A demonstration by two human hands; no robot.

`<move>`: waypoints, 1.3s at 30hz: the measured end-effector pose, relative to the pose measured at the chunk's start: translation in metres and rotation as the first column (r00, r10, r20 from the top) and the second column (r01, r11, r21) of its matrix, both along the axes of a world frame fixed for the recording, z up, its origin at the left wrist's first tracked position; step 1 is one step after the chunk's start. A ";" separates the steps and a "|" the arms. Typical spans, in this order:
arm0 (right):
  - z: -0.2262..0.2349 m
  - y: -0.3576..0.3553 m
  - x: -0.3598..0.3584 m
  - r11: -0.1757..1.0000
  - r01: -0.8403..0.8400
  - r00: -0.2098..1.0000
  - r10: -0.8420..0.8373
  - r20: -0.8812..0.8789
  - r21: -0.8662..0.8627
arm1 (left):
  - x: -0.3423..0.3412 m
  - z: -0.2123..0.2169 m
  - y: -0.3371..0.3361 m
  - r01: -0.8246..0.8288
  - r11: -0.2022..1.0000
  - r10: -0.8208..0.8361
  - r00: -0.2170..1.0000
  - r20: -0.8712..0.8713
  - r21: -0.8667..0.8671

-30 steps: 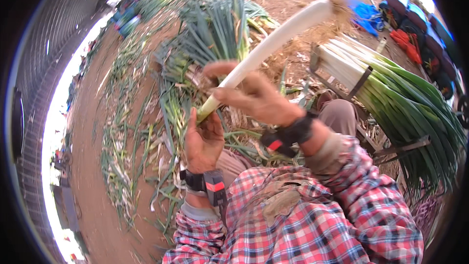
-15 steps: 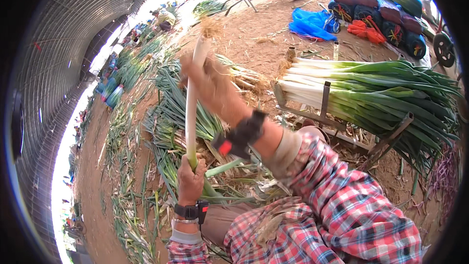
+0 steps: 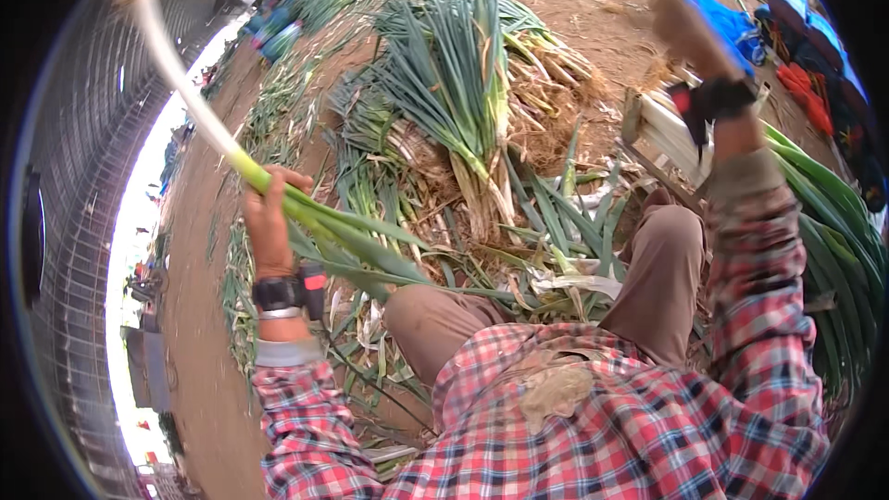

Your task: Cleaning, trimming, and bunching harvested leeks in an agricultural setting.

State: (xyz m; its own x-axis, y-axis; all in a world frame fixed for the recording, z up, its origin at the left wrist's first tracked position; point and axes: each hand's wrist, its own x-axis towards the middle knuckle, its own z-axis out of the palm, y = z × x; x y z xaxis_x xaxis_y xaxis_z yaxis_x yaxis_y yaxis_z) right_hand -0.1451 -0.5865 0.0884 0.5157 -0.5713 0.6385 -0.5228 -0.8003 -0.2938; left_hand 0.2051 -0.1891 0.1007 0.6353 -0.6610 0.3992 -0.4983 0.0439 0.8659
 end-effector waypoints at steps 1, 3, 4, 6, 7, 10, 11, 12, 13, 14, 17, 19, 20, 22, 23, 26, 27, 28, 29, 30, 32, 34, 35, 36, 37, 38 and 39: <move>-0.028 0.026 0.015 0.995 0.056 0.982 -0.042 -0.182 0.076 | -0.003 0.016 0.007 -0.018 1.000 0.018 1.000 0.006 0.000; -0.077 0.037 0.036 0.843 -0.385 0.923 0.363 0.132 0.376 | -0.010 0.045 0.004 0.137 0.979 -0.162 0.971 -0.176 -0.148; -0.073 0.071 0.058 0.680 -0.535 0.844 0.458 0.279 0.501 | -0.010 0.052 0.009 0.121 0.983 -0.144 0.975 -0.169 -0.140; -0.050 0.127 0.095 0.676 -0.663 0.746 0.558 0.365 0.321 | -0.017 0.061 0.002 0.117 0.962 -0.164 0.970 -0.180 -0.246; -0.034 0.150 0.114 0.695 -0.656 0.751 0.562 0.345 0.296 | -0.023 0.070 -0.001 0.119 0.965 -0.149 0.982 -0.113 -0.233; -0.005 0.201 0.151 0.813 -0.581 0.814 0.581 0.006 -0.042 | -0.036 0.071 -0.020 0.015 0.964 -0.059 0.986 -0.158 -0.264; 0.021 0.208 0.152 0.760 -0.560 0.690 0.648 -0.324 0.329 | -0.043 0.071 -0.030 0.044 0.958 -0.099 0.978 -0.184 -0.283; 0.025 0.208 0.153 0.774 -0.541 0.705 0.631 -0.324 0.330 | -0.045 0.073 -0.036 0.067 0.957 -0.122 0.975 -0.184 -0.283; 0.027 0.203 0.149 0.764 -0.509 0.602 0.645 -0.471 0.396 | -0.047 0.072 -0.044 0.056 0.968 -0.092 0.987 -0.136 -0.243; 0.029 0.197 0.146 0.759 -0.461 0.475 0.649 -0.594 0.460 | -0.046 0.073 -0.053 0.050 0.977 -0.068 0.994 -0.083 -0.206; 0.022 0.173 0.118 0.550 -0.801 0.595 0.774 0.215 0.236 | -0.060 0.079 -0.074 -0.025 0.989 0.048 0.986 0.161 -0.147; 0.021 0.183 0.137 0.451 -0.862 0.488 0.616 0.619 0.231 | -0.101 0.098 -0.085 -0.069 0.988 0.079 0.994 0.075 -0.138; 0.019 0.196 0.147 0.506 -0.847 0.496 0.645 0.581 0.161 | -0.107 0.103 -0.088 0.016 0.992 -0.002 0.993 0.115 -0.123; 0.034 0.206 0.148 0.183 -0.977 0.209 0.675 0.708 0.113 | -0.127 0.110 -0.104 0.169 0.976 -0.153 0.981 0.118 -0.136; 0.041 0.195 0.136 0.238 -0.963 0.256 0.665 0.701 0.126 | -0.145 0.118 -0.120 0.201 0.972 -0.185 0.974 0.129 -0.120; 0.067 0.175 0.108 0.466 -0.884 0.257 0.559 0.788 -0.042 | -0.185 0.147 -0.165 0.300 0.923 -0.277 0.953 0.123 -0.241; 0.081 0.169 0.103 0.692 -0.717 0.355 0.471 0.807 -0.088 | -0.195 0.157 -0.177 0.331 0.867 -0.310 0.944 0.117 -0.372; 0.097 0.161 0.092 0.865 -0.488 0.427 0.357 0.831 -0.121 | -0.208 0.169 -0.187 0.342 0.862 -0.324 0.939 0.113 -0.374; 0.114 0.148 0.081 0.921 -0.363 0.511 0.324 0.796 -0.143 | -0.219 0.182 -0.194 0.383 0.787 -0.421 0.906 0.032 -0.483; 0.132 0.130 0.061 0.961 -0.218 0.596 0.270 0.756 -0.170 | -0.232 0.192 -0.203 0.408 0.695 -0.533 0.845 -0.042 -0.591; 0.166 0.086 0.027 0.950 -0.056 0.801 0.226 0.554 -0.307 | -0.246 0.204 -0.229 0.403 0.658 -0.592 0.799 -0.107 -0.637; 0.209 0.083 -0.023 0.978 -0.058 0.866 0.148 0.477 -0.198 | -0.244 0.208 -0.249 0.355 0.586 -0.681 0.702 -0.206 -0.728; 0.229 0.085 -0.065 0.996 -0.017 0.920 0.051 0.389 -0.091 | -0.207 0.186 -0.276 0.758 0.360 -0.881 0.468 0.068 -0.544; 0.247 0.085 -0.088 1.000 -0.003 0.954 0.001 0.300 0.003 | -0.211 0.173 -0.286 0.758 0.527 -0.670 0.649 0.361 -0.385; 0.237 0.056 -0.089 0.985 0.085 0.991 -0.069 0.111 -0.149 | -0.208 0.141 -0.302 0.641 0.720 -0.578 0.766 0.283 -0.265; 0.237 0.033 -0.105 0.930 0.155 0.980 -0.187 -0.066 -0.334 | -0.212 0.121 -0.318 0.641 0.739 -0.605 0.767 0.212 -0.209; 0.235 0.007 -0.137 0.923 0.074 0.953 -0.177 -0.244 -0.378 | -0.205 0.098 -0.336 0.687 0.723 -0.669 0.722 0.178 -0.070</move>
